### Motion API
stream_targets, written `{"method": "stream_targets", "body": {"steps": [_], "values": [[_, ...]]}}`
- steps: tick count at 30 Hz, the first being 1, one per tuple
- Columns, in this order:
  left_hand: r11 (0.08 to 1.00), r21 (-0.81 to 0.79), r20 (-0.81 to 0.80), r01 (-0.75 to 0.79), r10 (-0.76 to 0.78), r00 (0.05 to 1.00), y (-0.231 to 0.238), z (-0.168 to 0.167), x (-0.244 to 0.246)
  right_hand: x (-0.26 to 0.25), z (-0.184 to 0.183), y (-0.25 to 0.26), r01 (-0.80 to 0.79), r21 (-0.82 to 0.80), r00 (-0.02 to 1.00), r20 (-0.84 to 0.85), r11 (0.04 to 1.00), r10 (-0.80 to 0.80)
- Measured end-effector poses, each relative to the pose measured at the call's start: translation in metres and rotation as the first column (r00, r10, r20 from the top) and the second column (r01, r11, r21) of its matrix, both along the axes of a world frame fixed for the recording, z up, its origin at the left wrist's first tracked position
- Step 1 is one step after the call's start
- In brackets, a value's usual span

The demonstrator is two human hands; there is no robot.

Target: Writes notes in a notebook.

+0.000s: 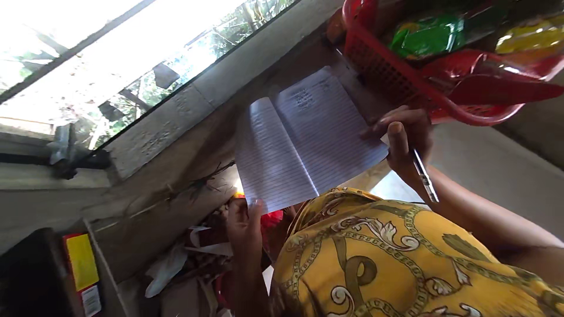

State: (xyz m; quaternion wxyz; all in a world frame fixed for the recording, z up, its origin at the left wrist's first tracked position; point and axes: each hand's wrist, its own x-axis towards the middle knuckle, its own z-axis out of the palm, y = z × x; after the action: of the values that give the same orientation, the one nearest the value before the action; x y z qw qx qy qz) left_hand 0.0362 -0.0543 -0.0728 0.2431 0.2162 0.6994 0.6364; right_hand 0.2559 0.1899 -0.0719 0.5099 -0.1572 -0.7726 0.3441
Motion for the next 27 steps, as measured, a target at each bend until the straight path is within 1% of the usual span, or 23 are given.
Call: {"method": "stream_targets", "body": {"steps": [1, 3, 8, 10, 12, 14, 15, 16, 17, 18, 19, 20, 22, 23, 24, 25, 27], "values": [[1.000, -0.011, 0.040, 0.004, -0.004, 0.999, -0.001, -0.005, 0.001, 0.000, 0.000, 0.000, 0.002, 0.000, 1.000, -0.005, 1.000, -0.002], [0.999, -0.040, 0.068, 0.029, -0.026, 0.997, 0.000, -0.009, 0.004, -0.001, 0.000, 0.000, 0.010, 0.014, 1.000, 0.002, 1.000, -0.011], [0.992, -0.118, 0.021, 0.052, -0.050, 0.999, 0.004, -0.011, 0.003, -0.001, 0.000, 0.000, 0.022, 0.026, 1.000, 0.006, 0.999, -0.022], [0.988, -0.155, -0.057, 0.022, -0.031, 0.998, 0.004, -0.014, 0.001, -0.001, 0.000, -0.001, 0.022, 0.022, 1.000, 0.003, 1.000, -0.022], [0.986, -0.160, -0.229, -0.054, 0.017, 0.973, 0.005, -0.020, -0.001, 0.000, 0.000, -0.001, 0.016, 0.017, 1.000, -0.011, 1.000, -0.016], [0.993, -0.062, -0.454, -0.099, 0.060, 0.889, 0.012, -0.016, -0.003, 0.000, 0.000, -0.001, 0.010, -0.008, 1.000, -0.014, 1.000, -0.011], [0.997, 0.014, -0.558, -0.077, 0.072, 0.827, 0.016, -0.008, -0.002, 0.000, 0.000, -0.001, 0.008, -0.023, 1.000, -0.008, 1.000, -0.008], [0.997, 0.075, -0.632, -0.019, 0.062, 0.772, 0.023, 0.004, 0.002, 0.002, 0.001, -0.002, 0.006, -0.039, 1.000, 0.002, 0.999, -0.006], [0.991, 0.117, -0.689, 0.070, 0.030, 0.724, 0.031, 0.017, 0.008, 0.002, 0.001, -0.002, 0.005, -0.053, 1.000, 0.004, 0.999, -0.005], [0.974, 0.126, -0.741, 0.188, -0.034, 0.671, 0.041, 0.030, 0.016, 0.003, 0.002, -0.003, 0.002, -0.069, 1.000, 0.002, 0.998, -0.001], [0.948, 0.100, -0.787, 0.303, -0.111, 0.607, 0.053, 0.041, 0.025, 0.003, 0.002, -0.004, -0.004, -0.083, 1.000, -0.001, 0.997, 0.004], [0.912, 0.036, -0.819, 0.408, -0.207, 0.535, 0.065, 0.050, 0.034, 0.003, 0.003, -0.004, -0.007, -0.090, 1.000, -0.002, 0.996, 0.007], [0.823, -0.138, -0.844, 0.551, -0.389, 0.369, 0.090, 0.056, 0.051, 0.003, 0.005, -0.007, -0.004, -0.104, 1.000, 0.000, 0.995, 0.004], [0.787, -0.214, -0.840, 0.579, -0.451, 0.302, 0.101, 0.054, 0.059, 0.003, 0.004, -0.007, 0.002, -0.110, 1.000, -0.003, 0.994, -0.002], [0.762, -0.273, -0.831, 0.586, -0.494, 0.255, 0.110, 0.050, 0.066, 0.003, 0.004, -0.007, 0.008, -0.110, 1.000, -0.009, 0.994, -0.009], [0.752, -0.313, -0.825, 0.580, -0.518, 0.227, 0.116, 0.047, 0.071, 0.003, 0.005, -0.007, 0.010, -0.105, 1.000, -0.013, 0.994, -0.011], [0.766, -0.333, -0.835, 0.550, -0.511, 0.205, 0.122, 0.043, 0.077, 0.004, 0.006, -0.007, 0.011, -0.079, 1.000, -0.003, 0.997, -0.011]]}}
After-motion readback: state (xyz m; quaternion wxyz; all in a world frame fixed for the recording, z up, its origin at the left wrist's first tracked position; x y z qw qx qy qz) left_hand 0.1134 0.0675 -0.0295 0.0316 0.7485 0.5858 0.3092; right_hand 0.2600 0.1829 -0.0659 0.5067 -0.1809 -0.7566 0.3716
